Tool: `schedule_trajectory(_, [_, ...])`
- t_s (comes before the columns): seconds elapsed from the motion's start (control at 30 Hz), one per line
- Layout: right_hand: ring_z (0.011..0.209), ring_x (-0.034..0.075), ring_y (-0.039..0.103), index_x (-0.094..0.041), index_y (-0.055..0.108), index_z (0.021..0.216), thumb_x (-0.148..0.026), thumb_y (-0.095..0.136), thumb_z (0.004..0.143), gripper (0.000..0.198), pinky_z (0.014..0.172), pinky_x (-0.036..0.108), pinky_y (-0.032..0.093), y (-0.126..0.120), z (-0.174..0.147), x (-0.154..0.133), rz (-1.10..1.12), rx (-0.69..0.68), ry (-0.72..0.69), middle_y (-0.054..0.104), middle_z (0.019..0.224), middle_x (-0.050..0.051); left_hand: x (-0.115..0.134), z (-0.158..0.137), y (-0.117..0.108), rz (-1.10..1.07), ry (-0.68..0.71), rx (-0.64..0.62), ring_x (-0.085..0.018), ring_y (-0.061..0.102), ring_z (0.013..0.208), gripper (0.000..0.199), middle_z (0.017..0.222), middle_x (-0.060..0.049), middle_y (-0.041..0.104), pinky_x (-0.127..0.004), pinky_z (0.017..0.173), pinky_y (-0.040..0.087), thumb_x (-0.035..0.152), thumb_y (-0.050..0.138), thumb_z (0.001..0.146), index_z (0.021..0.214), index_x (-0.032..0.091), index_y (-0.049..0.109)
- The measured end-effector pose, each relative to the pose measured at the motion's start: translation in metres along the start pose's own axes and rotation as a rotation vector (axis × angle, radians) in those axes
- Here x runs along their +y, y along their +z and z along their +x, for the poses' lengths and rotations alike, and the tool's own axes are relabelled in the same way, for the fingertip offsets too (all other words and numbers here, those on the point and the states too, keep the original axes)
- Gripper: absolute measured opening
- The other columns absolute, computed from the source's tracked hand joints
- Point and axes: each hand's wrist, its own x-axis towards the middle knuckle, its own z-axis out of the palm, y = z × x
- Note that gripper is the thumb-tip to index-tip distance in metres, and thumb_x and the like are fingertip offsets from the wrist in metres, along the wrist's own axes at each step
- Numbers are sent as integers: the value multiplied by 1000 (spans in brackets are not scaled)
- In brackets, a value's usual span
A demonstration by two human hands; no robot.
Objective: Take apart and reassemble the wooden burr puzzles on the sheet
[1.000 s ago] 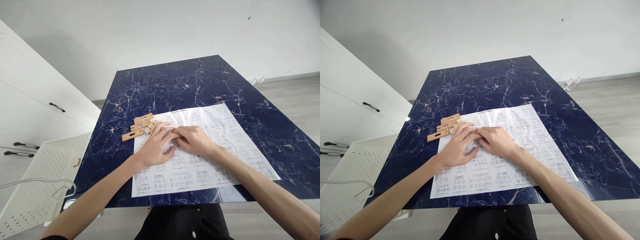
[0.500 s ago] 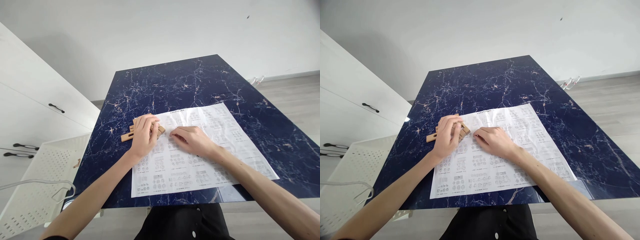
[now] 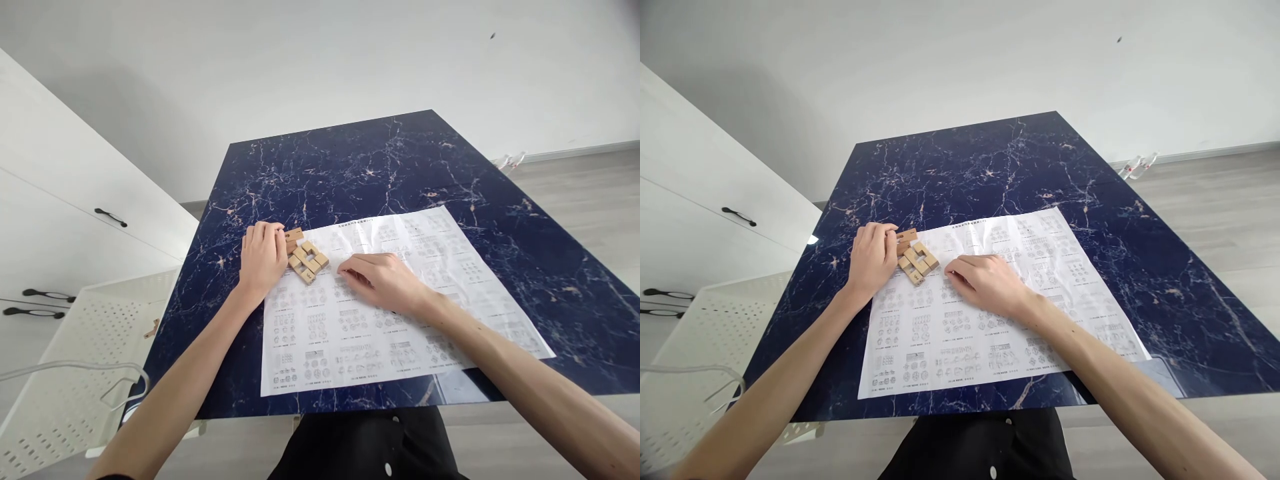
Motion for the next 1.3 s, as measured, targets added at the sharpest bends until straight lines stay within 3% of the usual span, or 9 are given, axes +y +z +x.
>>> schedule_trajectory(0.3, [76,19,71,-18,77,108,-29,43,112,36,65,35,49,1,0,0,9,3,3,82,97,10,-4,2,-2,70,-61,-77,-35,61,111,31,117,-16,70,-52,98,50,33,35,112,105,22,63])
schedule_trajectory(0.73, [79,19,70,-17,76,106,-28,44,111,35,67,35,48,0,0,0,2,-12,16,80,97,9,-15,5,1,100,-180,-9,-39,62,108,30,105,-16,69,-57,98,49,49,46,108,94,24,52])
schedule_trajectory(0.93, [80,19,70,-19,76,106,-27,45,111,33,67,35,47,0,0,0,-9,-16,12,80,98,8,-17,4,2,90,-165,-4,-42,62,112,34,108,-18,68,-62,100,49,50,45,108,89,23,52])
schedule_trajectory(1.1, [76,18,68,-18,76,104,-27,44,112,34,64,34,44,0,1,-1,-5,-24,8,79,95,8,-17,5,0,81,-166,-3,-43,62,115,36,106,-19,68,-62,101,49,51,44,108,87,23,54])
schedule_trajectory(1.3, [75,17,66,-17,75,102,-28,44,112,35,63,33,43,-1,1,-2,6,-24,9,79,94,8,-13,6,-4,117,-193,-41,-38,70,105,37,102,-17,75,-55,98,51,49,40,109,89,23,56])
